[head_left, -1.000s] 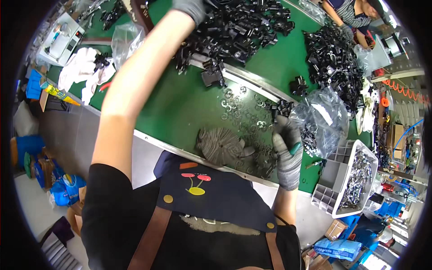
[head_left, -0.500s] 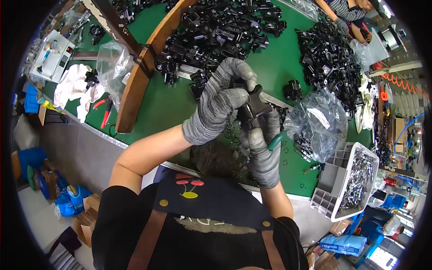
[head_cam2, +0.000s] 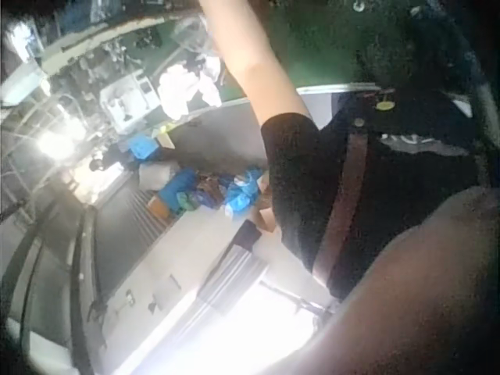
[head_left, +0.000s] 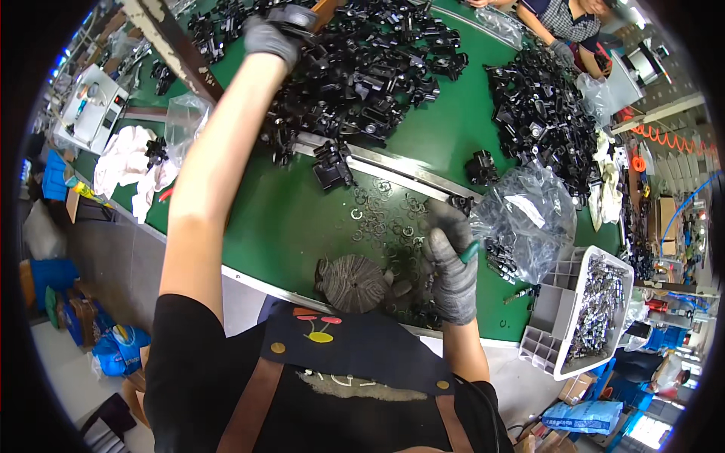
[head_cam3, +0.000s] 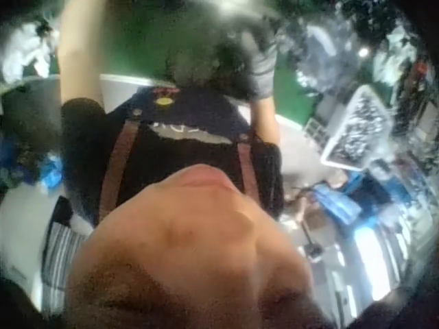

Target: Assembling and trimming small black plastic components at a manual workstation.

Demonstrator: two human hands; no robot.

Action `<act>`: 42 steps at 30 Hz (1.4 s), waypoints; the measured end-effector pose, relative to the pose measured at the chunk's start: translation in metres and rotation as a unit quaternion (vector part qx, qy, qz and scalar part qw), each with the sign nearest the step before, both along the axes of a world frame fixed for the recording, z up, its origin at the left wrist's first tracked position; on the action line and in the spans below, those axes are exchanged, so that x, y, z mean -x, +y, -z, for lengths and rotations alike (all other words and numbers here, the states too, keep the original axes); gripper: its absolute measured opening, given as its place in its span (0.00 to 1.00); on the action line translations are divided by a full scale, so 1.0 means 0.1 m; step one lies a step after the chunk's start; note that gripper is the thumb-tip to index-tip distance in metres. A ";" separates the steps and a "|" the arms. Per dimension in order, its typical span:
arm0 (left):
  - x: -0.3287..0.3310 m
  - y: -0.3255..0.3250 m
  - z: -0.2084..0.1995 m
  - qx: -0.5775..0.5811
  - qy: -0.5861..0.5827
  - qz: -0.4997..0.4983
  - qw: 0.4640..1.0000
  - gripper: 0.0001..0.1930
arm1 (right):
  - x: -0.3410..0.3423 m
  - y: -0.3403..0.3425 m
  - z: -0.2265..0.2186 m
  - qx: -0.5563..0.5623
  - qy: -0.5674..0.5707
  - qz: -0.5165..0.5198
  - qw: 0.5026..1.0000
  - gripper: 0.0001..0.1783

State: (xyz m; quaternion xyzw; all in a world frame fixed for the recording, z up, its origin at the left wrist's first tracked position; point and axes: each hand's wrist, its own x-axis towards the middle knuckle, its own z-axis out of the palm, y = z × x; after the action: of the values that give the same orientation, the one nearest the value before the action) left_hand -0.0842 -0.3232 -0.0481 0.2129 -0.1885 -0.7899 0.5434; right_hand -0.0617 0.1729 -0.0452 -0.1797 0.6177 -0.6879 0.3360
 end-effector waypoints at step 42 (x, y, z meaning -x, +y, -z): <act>-2.14 3.61 0.44 0.203 -0.148 0.502 0.827 0.34 | -0.26 0.32 -0.30 -0.104 0.442 -0.164 0.876 0.08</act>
State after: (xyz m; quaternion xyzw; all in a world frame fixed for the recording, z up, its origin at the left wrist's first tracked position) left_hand 0.1302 0.0376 -0.0923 0.0877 -0.5035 -0.8569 0.0681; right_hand -0.0359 0.2050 -0.0150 -0.5281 0.7315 -0.4034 0.1526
